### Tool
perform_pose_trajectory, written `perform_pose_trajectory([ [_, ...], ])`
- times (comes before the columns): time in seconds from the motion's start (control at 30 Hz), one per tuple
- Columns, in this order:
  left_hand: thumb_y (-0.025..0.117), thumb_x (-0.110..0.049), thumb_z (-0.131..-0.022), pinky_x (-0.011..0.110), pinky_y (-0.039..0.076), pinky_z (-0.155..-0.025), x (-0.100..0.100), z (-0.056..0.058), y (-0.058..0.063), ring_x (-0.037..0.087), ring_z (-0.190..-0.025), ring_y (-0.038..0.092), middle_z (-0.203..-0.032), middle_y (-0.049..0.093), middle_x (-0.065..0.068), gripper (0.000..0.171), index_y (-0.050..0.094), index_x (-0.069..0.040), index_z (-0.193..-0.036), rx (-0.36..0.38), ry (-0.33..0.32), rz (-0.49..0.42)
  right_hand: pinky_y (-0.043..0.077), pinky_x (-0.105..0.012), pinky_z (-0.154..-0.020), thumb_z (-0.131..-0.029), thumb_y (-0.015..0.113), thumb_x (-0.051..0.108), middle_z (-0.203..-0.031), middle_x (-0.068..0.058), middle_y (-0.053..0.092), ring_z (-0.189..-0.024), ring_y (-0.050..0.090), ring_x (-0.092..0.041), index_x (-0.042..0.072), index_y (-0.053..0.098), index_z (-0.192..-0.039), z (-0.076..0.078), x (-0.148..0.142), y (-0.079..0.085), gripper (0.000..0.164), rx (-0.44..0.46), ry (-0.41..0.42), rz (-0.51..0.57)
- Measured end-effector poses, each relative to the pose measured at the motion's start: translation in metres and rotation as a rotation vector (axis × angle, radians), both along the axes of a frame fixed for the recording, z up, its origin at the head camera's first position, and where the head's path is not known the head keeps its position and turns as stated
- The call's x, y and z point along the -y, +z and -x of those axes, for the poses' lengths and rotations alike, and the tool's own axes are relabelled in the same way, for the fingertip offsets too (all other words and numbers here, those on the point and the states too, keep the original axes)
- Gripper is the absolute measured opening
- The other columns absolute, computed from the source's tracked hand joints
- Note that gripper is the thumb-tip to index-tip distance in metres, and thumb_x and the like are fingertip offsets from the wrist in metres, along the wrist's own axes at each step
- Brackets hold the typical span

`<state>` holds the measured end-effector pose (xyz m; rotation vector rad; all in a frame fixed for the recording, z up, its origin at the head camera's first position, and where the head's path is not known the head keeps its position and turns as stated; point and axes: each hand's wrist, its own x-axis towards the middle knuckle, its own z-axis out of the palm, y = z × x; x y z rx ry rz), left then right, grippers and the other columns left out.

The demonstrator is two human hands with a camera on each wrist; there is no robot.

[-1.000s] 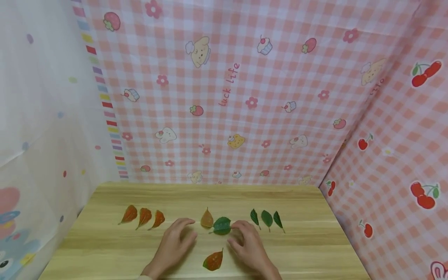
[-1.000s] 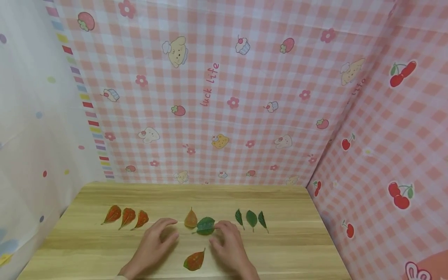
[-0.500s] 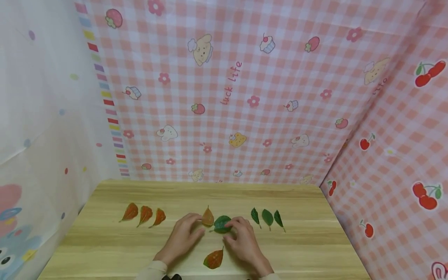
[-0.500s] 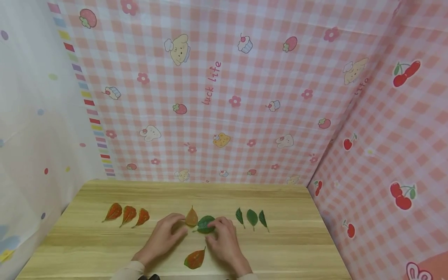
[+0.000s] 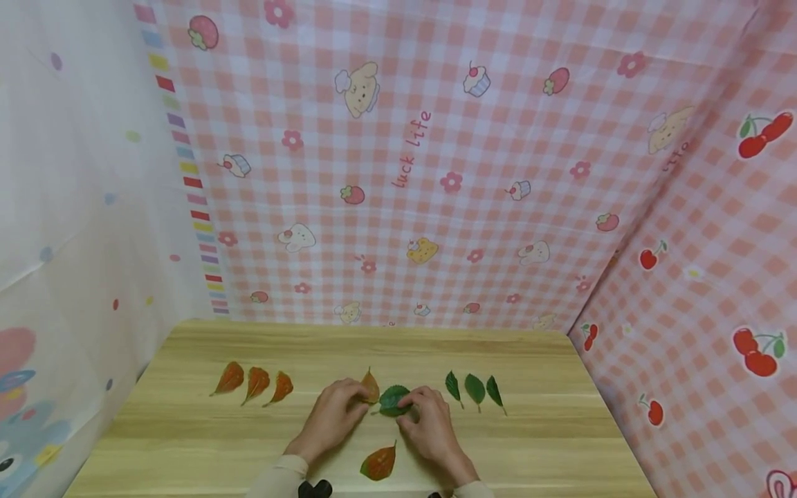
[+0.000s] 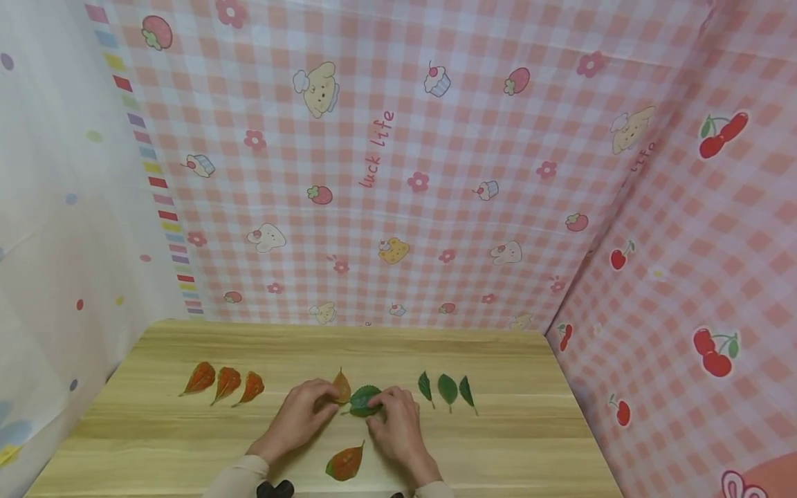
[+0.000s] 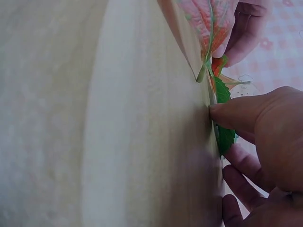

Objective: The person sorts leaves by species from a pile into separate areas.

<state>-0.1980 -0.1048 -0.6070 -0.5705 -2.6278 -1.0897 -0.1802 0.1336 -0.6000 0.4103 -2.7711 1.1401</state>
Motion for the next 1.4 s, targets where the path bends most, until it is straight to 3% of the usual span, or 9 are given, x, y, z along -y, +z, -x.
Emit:
perform_pose_trajectory([
  [0.43,0.087,0.000,-0.096,0.038,0.067,-0.089,0.000,-0.001,0.000,0.020,-0.097,0.080,-0.101,0.084,0.000,0.012,0.084,-0.012,-0.098,0.004,0.041,-0.007,0.048,-0.052,-0.096,-0.090,0.094,0.010,-0.111,-0.002,0.075,-0.109,0.066,-0.027,0.018,0.084,-0.098,0.001,0.002,-0.004,0.015,-0.074,-0.014,-0.002],
  [0.7,0.088,-0.003,-0.096,0.037,0.066,-0.091,0.002,-0.003,-0.004,0.016,-0.098,0.079,-0.101,0.083,-0.004,0.012,0.084,-0.014,-0.098,0.011,0.087,-0.044,0.045,-0.047,-0.096,-0.092,0.093,0.011,-0.113,0.000,0.075,-0.113,0.066,-0.028,0.018,0.083,-0.098,0.001,0.001,-0.003,0.014,-0.009,-0.016,-0.018],
  [1.0,0.089,-0.001,-0.094,0.042,0.068,-0.094,0.008,-0.010,0.003,0.019,-0.101,0.082,-0.104,0.084,-0.001,0.015,0.084,-0.015,-0.099,-0.034,0.143,-0.098,0.042,-0.040,-0.091,-0.091,0.093,0.010,-0.113,-0.001,0.076,-0.112,0.066,-0.027,0.018,0.083,-0.097,0.001,0.003,-0.002,0.014,-0.029,-0.031,-0.020],
  [1.27,0.087,0.000,-0.096,0.049,0.068,-0.097,0.015,-0.015,0.007,0.025,-0.108,0.084,-0.110,0.087,0.003,0.015,0.083,-0.012,-0.104,-0.072,0.163,-0.180,0.043,-0.041,-0.090,-0.090,0.094,0.010,-0.112,-0.002,0.076,-0.110,0.065,-0.027,0.018,0.083,-0.096,0.001,0.003,-0.002,0.015,-0.058,-0.036,-0.026],
  [1.4,0.086,-0.001,-0.098,0.051,0.068,-0.096,0.019,-0.020,0.010,0.024,-0.107,0.084,-0.109,0.087,0.003,0.014,0.083,-0.012,-0.105,-0.053,0.179,-0.226,0.043,-0.041,-0.092,-0.091,0.093,0.010,-0.113,-0.002,0.076,-0.111,0.065,-0.027,0.018,0.084,-0.097,0.000,0.003,-0.002,0.014,-0.031,-0.036,-0.020],
])
